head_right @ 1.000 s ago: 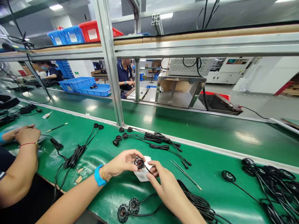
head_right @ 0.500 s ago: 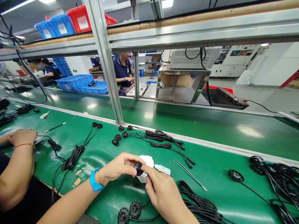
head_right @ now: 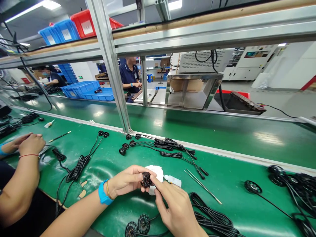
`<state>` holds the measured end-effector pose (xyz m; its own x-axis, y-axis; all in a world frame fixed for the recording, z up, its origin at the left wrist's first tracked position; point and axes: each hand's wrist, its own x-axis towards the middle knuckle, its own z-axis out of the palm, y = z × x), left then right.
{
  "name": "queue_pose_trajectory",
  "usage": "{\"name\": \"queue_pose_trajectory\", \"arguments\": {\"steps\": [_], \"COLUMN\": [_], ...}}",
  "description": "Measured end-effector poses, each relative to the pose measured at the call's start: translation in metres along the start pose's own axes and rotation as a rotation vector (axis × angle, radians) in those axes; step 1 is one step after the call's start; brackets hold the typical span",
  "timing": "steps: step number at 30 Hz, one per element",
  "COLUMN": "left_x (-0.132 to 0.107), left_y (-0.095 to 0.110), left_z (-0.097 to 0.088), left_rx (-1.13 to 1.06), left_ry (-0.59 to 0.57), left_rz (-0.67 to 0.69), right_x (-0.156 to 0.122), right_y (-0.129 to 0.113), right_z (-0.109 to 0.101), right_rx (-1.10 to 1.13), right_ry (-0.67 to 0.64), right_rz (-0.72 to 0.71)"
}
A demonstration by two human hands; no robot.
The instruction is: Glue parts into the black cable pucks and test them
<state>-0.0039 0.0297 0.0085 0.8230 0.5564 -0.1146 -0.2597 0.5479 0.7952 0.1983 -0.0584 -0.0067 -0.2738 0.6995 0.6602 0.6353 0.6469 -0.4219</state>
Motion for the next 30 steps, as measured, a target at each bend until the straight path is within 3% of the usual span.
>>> {"name": "queue_pose_trajectory", "arguments": {"steps": [6,17,24,30], "left_x": [0.000,-0.002,-0.003,0.000], "left_y": [-0.002,0.003,0.006,-0.001], "left_z": [-0.003,-0.002,-0.008,-0.003], "left_rx": [0.020,0.119,0.160,0.011], "left_ry": [0.012,-0.027,-0.020,0.014], "left_rz": [-0.026,-0.033,-0.074,0.056], "right_x": [0.001,0.000,0.008,0.006], "right_y": [-0.002,-0.009,0.001,0.001], "right_z": [0.000,-0.001,-0.005,-0.003], "right_rx": [0.039,0.133,-0.131,0.161], "right_ry": [-0.016,-0.027,-0.136,0.019], "right_rz": [-0.007,0.126,-0.093,0.286]}}
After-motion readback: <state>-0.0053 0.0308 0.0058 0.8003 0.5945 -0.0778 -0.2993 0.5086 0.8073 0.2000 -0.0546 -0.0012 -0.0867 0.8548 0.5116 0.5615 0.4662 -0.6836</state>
